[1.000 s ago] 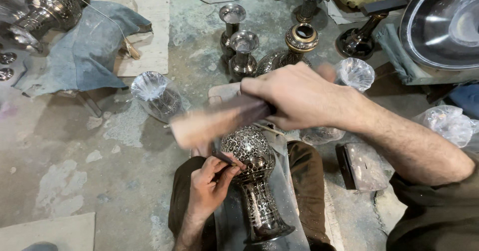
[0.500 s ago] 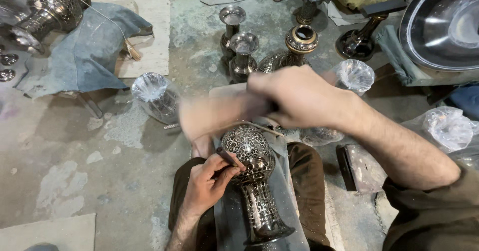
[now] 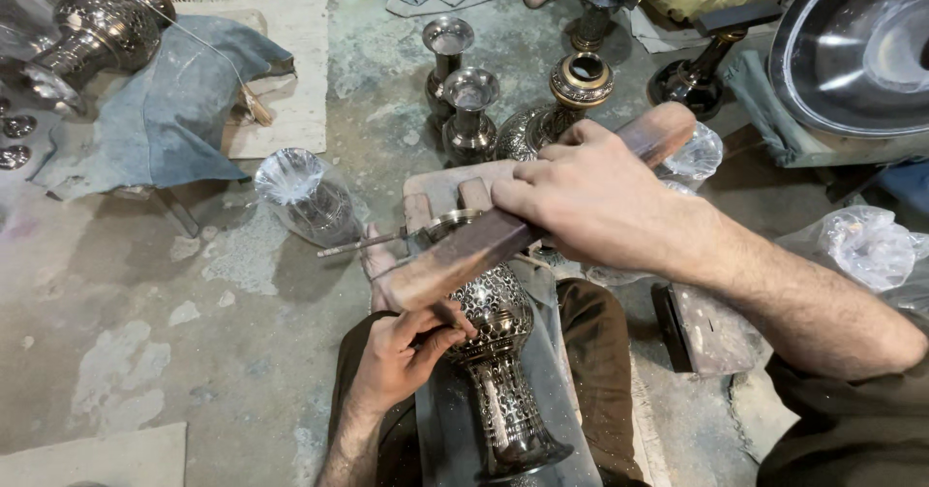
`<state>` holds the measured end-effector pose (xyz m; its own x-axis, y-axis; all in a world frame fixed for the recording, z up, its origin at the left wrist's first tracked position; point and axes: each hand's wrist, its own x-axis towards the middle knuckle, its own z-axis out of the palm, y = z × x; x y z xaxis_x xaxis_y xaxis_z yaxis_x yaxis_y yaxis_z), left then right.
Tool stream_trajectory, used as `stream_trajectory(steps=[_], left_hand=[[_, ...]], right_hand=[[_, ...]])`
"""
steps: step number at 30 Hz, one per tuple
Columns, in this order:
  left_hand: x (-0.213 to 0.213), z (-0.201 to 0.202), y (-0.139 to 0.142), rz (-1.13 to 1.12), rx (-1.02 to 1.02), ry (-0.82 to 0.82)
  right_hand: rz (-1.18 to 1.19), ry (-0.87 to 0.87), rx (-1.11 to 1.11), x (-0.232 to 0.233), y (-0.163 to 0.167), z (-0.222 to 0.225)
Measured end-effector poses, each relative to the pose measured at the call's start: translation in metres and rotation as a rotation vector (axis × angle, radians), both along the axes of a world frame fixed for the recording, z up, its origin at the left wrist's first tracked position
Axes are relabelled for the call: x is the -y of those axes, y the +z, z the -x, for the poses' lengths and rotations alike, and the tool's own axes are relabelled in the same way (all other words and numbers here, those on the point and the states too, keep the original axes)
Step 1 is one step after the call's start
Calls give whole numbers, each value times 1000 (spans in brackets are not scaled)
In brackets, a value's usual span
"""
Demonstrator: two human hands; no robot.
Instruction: The person uses a chisel and a wooden mallet to engrave intricate patterns onto a silver-colored metal vase. They repeatedly strike the chisel to create detailed designs on the vase's surface.
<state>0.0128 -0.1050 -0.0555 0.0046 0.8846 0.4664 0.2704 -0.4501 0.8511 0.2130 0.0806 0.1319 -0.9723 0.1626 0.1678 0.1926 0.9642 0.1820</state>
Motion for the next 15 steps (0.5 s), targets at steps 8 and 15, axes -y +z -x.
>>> stream_trajectory(steps=[8, 15], left_hand=[[6, -9, -6, 92, 147, 38], [9, -14, -6, 47, 138, 95]], right_hand=[[82, -242, 390, -5, -26, 0], [734, -93, -159, -11, -7, 4]])
